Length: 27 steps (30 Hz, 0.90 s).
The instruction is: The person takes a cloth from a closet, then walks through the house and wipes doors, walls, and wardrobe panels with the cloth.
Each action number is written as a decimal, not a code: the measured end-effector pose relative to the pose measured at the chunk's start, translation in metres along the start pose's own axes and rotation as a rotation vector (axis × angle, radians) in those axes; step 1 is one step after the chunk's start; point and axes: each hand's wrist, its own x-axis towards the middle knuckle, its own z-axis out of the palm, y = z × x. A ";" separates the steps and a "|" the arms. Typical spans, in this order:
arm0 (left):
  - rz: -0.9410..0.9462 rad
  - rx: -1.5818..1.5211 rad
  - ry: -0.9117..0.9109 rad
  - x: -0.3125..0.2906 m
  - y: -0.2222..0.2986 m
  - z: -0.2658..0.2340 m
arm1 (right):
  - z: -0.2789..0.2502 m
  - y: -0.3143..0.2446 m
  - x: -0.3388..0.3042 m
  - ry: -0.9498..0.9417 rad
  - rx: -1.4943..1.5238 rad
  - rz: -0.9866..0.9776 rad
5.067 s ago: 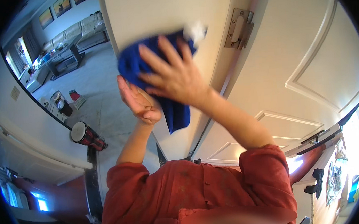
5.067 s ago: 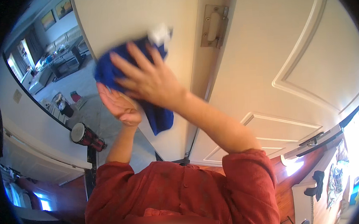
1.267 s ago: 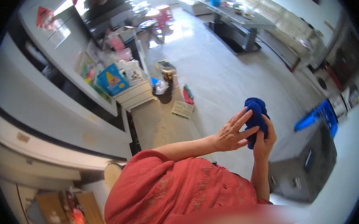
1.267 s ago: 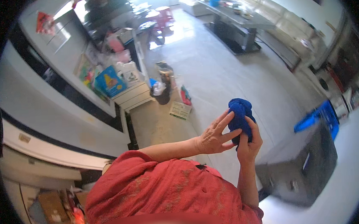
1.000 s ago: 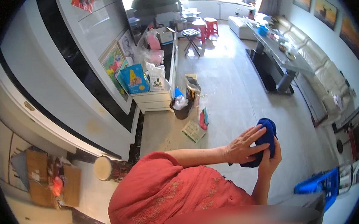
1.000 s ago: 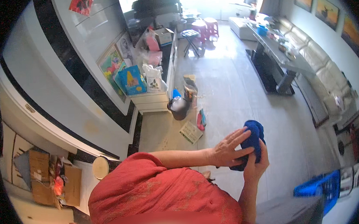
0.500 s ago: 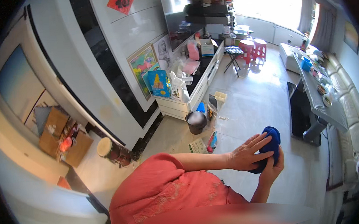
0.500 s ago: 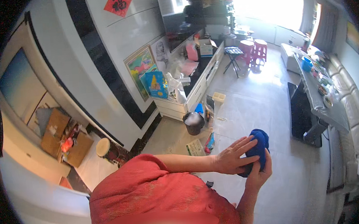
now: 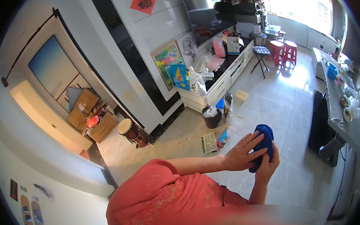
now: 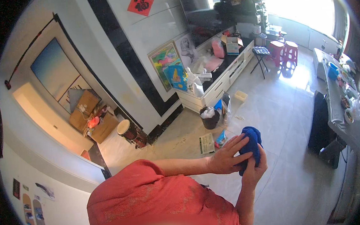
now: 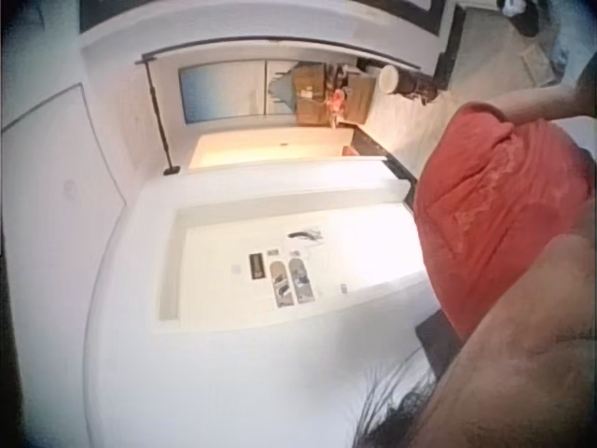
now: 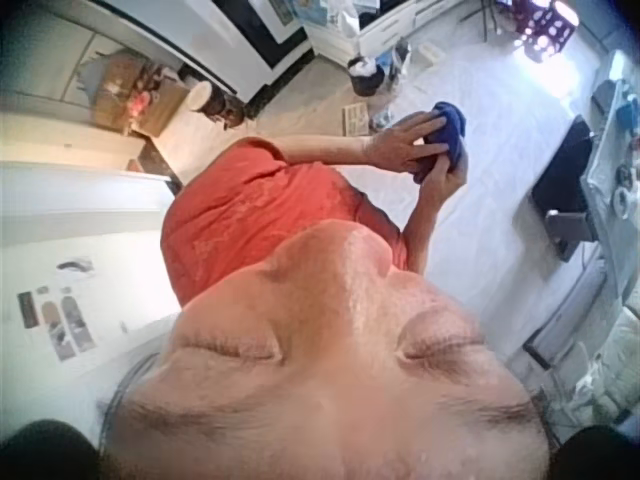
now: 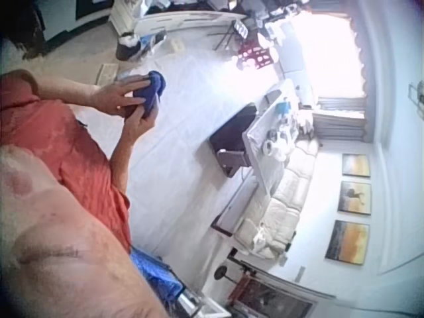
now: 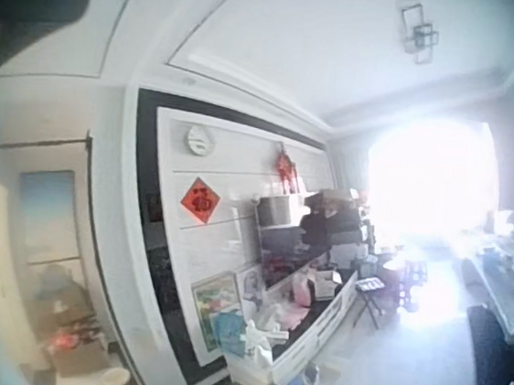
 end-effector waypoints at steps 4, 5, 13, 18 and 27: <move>-0.033 0.065 0.062 -0.009 0.000 -0.018 | 0.018 -0.016 0.001 -0.093 0.028 -0.038; -0.032 0.078 0.088 -0.012 -0.001 -0.025 | 0.025 -0.021 0.000 -0.143 0.020 -0.055; -0.032 0.127 0.215 -0.060 -0.020 -0.095 | 0.107 -0.038 -0.033 -0.245 0.027 -0.125; -0.077 0.199 0.312 -0.114 -0.039 -0.141 | 0.168 -0.027 -0.061 -0.369 -0.027 -0.160; -0.278 0.209 0.340 -0.204 -0.069 -0.192 | 0.262 0.008 -0.102 -0.537 -0.097 -0.030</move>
